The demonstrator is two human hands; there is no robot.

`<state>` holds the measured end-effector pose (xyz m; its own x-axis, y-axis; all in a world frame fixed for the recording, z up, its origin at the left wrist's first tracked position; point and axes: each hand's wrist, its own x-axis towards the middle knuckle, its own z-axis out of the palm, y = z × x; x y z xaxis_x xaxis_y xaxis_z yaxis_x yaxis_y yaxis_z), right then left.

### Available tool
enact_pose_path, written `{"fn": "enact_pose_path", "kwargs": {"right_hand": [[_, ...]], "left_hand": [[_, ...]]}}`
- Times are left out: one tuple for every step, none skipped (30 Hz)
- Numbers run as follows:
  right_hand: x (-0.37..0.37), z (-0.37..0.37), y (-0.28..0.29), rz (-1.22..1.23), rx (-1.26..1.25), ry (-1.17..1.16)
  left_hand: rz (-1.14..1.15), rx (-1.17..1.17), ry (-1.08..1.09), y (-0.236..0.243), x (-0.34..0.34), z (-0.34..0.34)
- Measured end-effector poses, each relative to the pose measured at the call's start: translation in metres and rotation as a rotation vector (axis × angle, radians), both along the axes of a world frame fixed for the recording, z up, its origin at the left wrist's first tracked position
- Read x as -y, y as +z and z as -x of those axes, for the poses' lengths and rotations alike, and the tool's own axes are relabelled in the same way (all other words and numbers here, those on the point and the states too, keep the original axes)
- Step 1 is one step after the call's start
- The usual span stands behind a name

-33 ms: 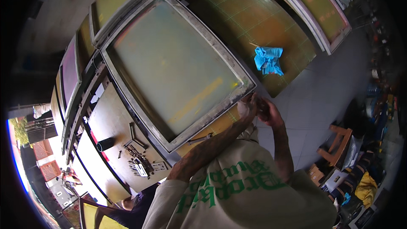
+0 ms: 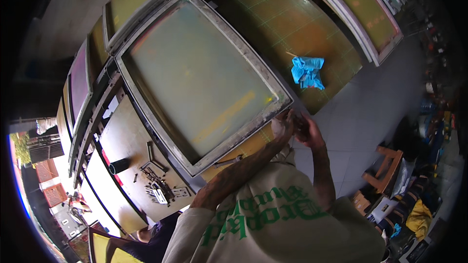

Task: The person uses a small pointed tool to scrape and clean the edges of a screen printing frame. They then remove a strip of masking tape from the frame's edge and place it on the table. The person repeats this process on another frame, cleaning the edges and removing tape.

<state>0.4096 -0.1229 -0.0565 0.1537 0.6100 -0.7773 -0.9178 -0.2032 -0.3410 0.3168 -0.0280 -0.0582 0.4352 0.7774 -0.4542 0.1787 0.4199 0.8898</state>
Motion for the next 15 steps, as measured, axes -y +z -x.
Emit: {"fn": "enact_pose_path", "kwargs": {"right_hand": [[0.013,-0.002,-0.022,-0.084,0.097,0.047],[0.015,-0.003,-0.032,-0.065,0.117,0.072],[0.010,0.000,-0.035,-0.051,0.135,0.114],[0.007,0.000,-0.038,-0.034,0.158,0.150],[0.011,-0.015,-0.044,-0.042,0.193,0.171],[0.020,-0.016,-0.052,-0.051,0.204,0.170],[0.022,-0.015,-0.053,-0.064,0.210,0.189],[0.016,-0.011,-0.044,-0.061,0.174,0.189],[0.010,-0.008,-0.034,-0.057,0.137,0.187],[0.009,-0.008,-0.024,-0.048,0.107,0.179],[0.013,-0.013,-0.026,-0.163,0.061,0.192],[0.015,-0.014,-0.038,-0.101,0.083,0.163],[0.015,-0.012,-0.044,-0.094,0.132,0.172],[0.014,-0.009,-0.047,-0.086,0.179,0.177],[0.014,-0.011,-0.048,-0.112,0.134,0.165]], "left_hand": [[-0.045,0.011,0.023,-0.012,0.006,-0.001],[-0.092,0.018,0.048,-0.027,0.011,-0.003],[-0.191,0.055,0.124,-0.085,0.021,-0.002],[-0.289,0.095,0.196,-0.117,0.027,-0.008],[-0.155,0.065,0.137,-0.088,0.023,-0.024],[-0.027,0.012,0.048,-0.032,0.012,-0.015],[0.097,-0.050,-0.023,0.004,0.002,-0.003],[0.110,-0.033,-0.006,0.003,0.000,0.000],[0.124,-0.017,0.010,0.001,0.000,0.002],[0.141,0.005,0.018,-0.002,0.001,0.002],[0.202,0.037,0.025,-0.003,0.002,0.001],[0.263,0.067,0.030,-0.005,0.003,0.000],[0.323,0.091,0.036,-0.007,0.003,0.000],[0.328,0.071,0.039,-0.001,0.001,0.000],[0.333,0.050,0.042,0.005,0.000,0.000]]}}
